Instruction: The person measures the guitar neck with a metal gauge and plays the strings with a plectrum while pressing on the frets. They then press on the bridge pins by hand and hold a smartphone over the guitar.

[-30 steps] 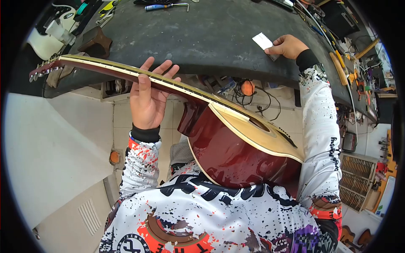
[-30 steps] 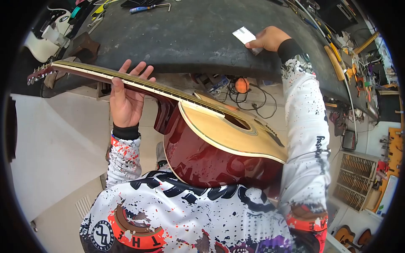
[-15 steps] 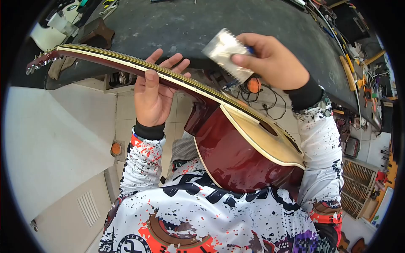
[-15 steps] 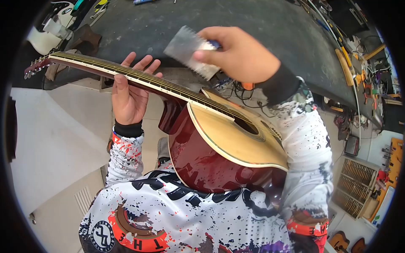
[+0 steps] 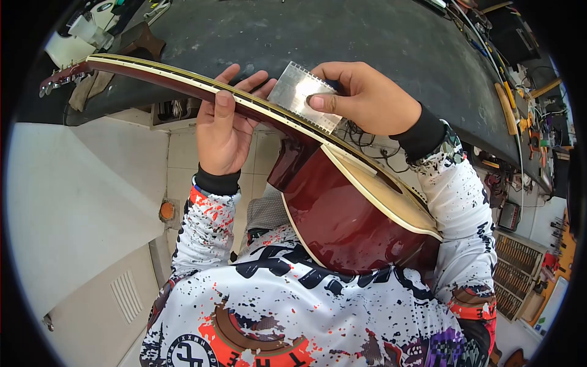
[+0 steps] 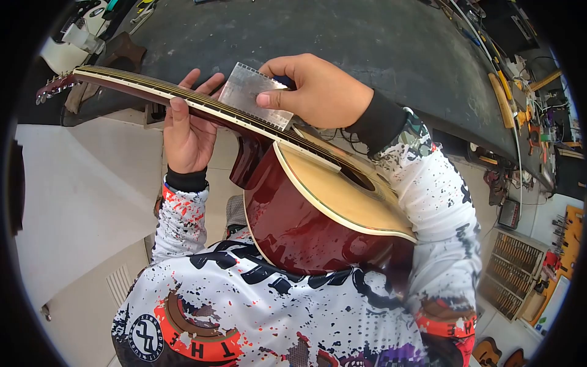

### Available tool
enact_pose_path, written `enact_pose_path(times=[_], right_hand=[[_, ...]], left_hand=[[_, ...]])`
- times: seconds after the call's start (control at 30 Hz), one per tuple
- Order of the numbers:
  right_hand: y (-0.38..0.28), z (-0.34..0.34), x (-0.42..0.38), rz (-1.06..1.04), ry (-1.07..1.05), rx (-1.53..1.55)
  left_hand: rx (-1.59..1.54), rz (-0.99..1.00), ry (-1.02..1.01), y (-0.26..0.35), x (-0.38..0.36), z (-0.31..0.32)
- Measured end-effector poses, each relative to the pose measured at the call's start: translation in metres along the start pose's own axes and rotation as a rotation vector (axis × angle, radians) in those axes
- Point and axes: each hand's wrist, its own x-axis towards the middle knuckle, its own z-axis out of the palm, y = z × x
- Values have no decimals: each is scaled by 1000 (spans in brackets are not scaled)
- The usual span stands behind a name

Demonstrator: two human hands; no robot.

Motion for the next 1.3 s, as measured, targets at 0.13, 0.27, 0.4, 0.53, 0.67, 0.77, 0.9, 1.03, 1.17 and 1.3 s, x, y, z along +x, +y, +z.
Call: enact_pose_path(times=[0.13, 0.27, 0.4, 0.53, 0.67, 0.77, 0.9, 1.03, 1.17, 1.3], right_hand=[[0, -1, 3, 0, -50, 8], [1, -3, 6, 20, -78, 9], [4, -4, 8, -4, -86, 47], [1, -6, 7, 53, -121, 39], [2, -6, 8, 34, -120, 23], [2, -6, 8, 38, -114, 39], [-1, -4, 11, 67, -84, 86], [-2, -1, 13, 65, -90, 93], [-4, 0, 14, 52, -88, 105], [-27, 0, 9, 163, -85, 70]], left_hand=[[10, -4, 5, -1, 2, 2], [2, -6, 1, -2, 4, 0], [2, -4, -3, -3, 5, -1], [5, 2, -5, -4, 5, -1], [0, 2, -3, -4, 5, -2], [-20, 2, -10, -5, 5, -3], [-21, 7, -7, -5, 5, -4], [-29, 4, 3, -4, 6, -2], [-27, 17, 9, -3, 6, -1], [-16, 15, 6, -3, 6, -2]])
